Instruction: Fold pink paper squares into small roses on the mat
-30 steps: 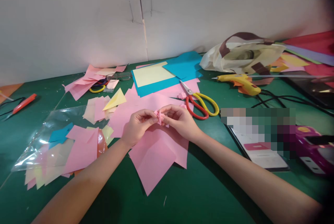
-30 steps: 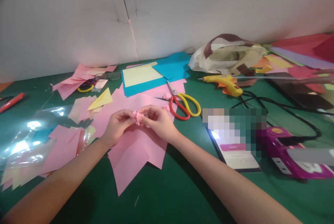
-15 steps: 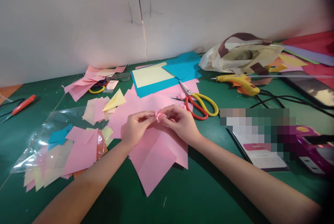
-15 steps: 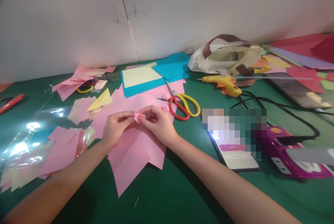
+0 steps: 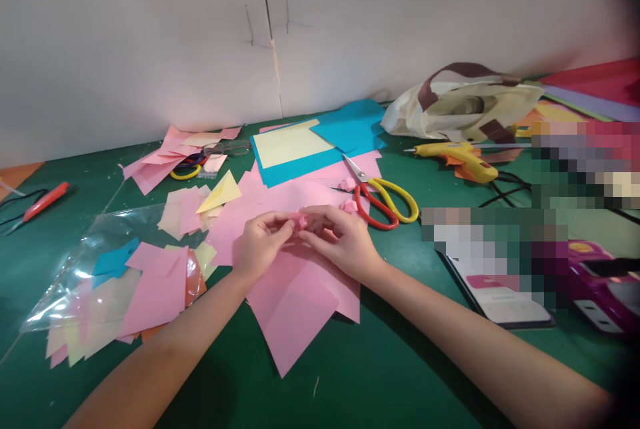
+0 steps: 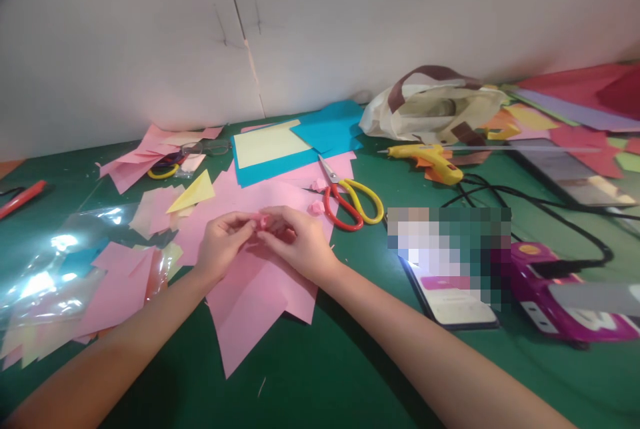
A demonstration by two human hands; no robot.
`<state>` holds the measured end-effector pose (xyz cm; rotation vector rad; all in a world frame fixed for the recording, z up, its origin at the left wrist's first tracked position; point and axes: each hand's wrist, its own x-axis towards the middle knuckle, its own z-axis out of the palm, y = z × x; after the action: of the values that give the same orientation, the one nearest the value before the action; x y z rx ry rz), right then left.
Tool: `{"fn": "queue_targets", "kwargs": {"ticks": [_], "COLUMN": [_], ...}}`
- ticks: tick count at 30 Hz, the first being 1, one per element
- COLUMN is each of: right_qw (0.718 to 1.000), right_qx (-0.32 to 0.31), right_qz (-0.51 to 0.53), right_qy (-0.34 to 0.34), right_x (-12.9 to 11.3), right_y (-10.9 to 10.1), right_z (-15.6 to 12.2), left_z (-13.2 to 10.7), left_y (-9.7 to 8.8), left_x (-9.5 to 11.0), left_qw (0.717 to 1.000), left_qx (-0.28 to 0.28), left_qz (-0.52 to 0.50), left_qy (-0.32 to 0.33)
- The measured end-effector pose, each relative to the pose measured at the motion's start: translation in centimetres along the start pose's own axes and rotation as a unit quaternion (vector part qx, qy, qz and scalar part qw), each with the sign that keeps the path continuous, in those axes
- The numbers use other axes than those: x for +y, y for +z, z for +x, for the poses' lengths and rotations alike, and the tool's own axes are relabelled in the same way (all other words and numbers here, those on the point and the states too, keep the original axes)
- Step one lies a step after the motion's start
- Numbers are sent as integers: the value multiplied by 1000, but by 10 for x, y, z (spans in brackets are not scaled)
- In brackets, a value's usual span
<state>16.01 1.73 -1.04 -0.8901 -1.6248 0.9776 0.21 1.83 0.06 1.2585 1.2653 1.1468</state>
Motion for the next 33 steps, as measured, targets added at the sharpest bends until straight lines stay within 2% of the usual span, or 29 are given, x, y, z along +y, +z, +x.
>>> {"fn": "queue_targets", "kwargs": {"ticks": [2,6,11,16,21,24,30,33], "right_qw": [999,997,997,995,985,990,996,998], "right_qx": [-10,26,35,49,0,-16,40,38], "right_qz": [35,64,48,53,117,93,8,-3], "right_qy": [-7,20,46,74,124,105,75,45], "right_x": [0,3,3,3,9,11,7,2], "right_y": [0,-1,-1,-2,-5,-5,-1,1], "right_z": [0,2,4,5,9,9,3,1], "left_z": [3,6,5,5,3,2,2,2], "left_y": [-1,-1,-1,-1,-1,-1,-1,-1], "left_x": [-2,-5,-6,-6,-5,-5,-6,-7], "left_qw": [999,997,997,996,996,997,998,999], "left_qx": [23,44,-19,-38,-63,-70,-56,-38], "left_qz": [-23,-58,-72,-66,-56,-18,2,10], "left_qy": [-7,-24,-29,-35,-34,-24,-22,-16]}}
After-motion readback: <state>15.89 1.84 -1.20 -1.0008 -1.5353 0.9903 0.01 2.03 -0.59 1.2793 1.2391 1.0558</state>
